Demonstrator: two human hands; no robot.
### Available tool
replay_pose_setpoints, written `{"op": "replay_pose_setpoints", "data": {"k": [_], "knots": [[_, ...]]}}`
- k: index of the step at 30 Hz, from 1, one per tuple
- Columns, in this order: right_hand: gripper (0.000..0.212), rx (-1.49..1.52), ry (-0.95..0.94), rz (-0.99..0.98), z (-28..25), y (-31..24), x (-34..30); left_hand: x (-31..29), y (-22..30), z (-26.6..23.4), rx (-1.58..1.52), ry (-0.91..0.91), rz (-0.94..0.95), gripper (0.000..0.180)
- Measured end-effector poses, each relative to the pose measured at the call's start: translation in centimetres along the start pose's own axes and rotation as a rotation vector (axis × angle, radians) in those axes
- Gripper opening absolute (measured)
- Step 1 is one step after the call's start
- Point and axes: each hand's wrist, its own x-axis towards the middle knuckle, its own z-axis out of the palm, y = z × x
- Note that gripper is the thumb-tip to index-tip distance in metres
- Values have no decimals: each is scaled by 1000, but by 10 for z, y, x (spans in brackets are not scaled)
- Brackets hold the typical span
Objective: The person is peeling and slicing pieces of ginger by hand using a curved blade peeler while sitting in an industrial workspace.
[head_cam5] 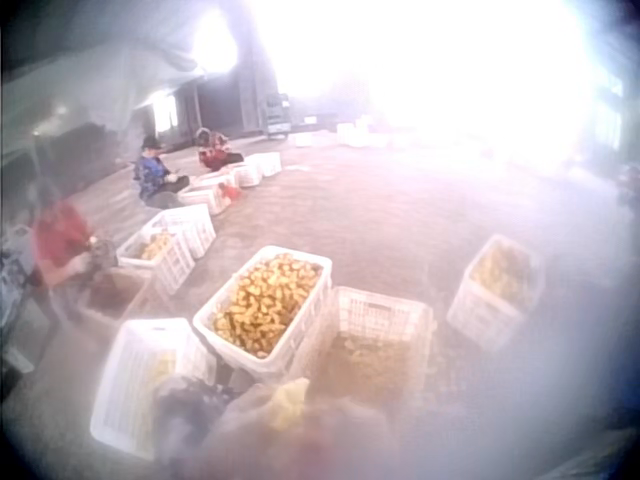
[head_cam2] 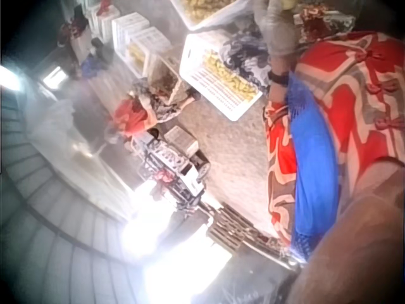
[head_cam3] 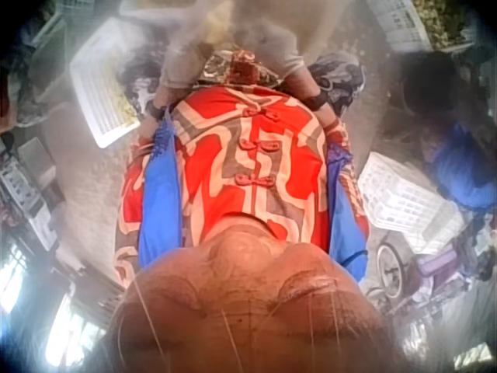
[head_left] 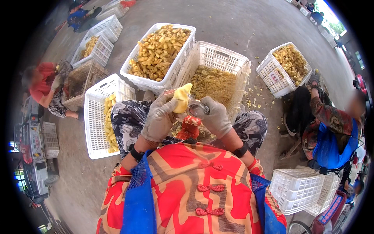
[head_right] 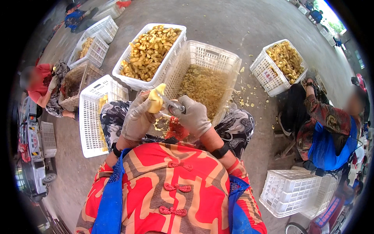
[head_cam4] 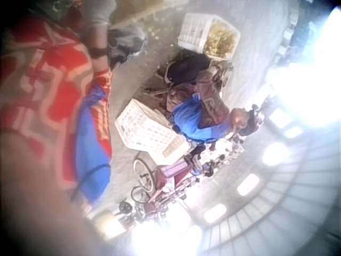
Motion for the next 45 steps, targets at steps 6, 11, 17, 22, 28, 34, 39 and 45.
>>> {"op": "replay_pose_setpoints", "data": {"k": [6,11,17,22,28,34,39,45], "knots": [[25,-97,-50,-25,0,1,-1,0,-1,1,71,36,70,45],[25,-26,-133,3,-1,3,1,1,-3,-2,-6,16,40,38],[24,-102,-217,48,-2,6,1,0,-4,-5,79,31,45,42],[16,-182,-64,-60,1,7,2,-4,-3,11,173,93,125,37],[14,-451,139,-225,-2,23,7,0,-12,2,12,65,49,30],[20,-157,118,-19,6,10,2,3,-17,-10,-517,-175,-212,39],[20,-164,104,9,7,6,1,2,-14,-5,-468,-164,-213,45],[17,-204,69,9,2,3,3,3,-12,-6,-192,-115,-113,53]]}}
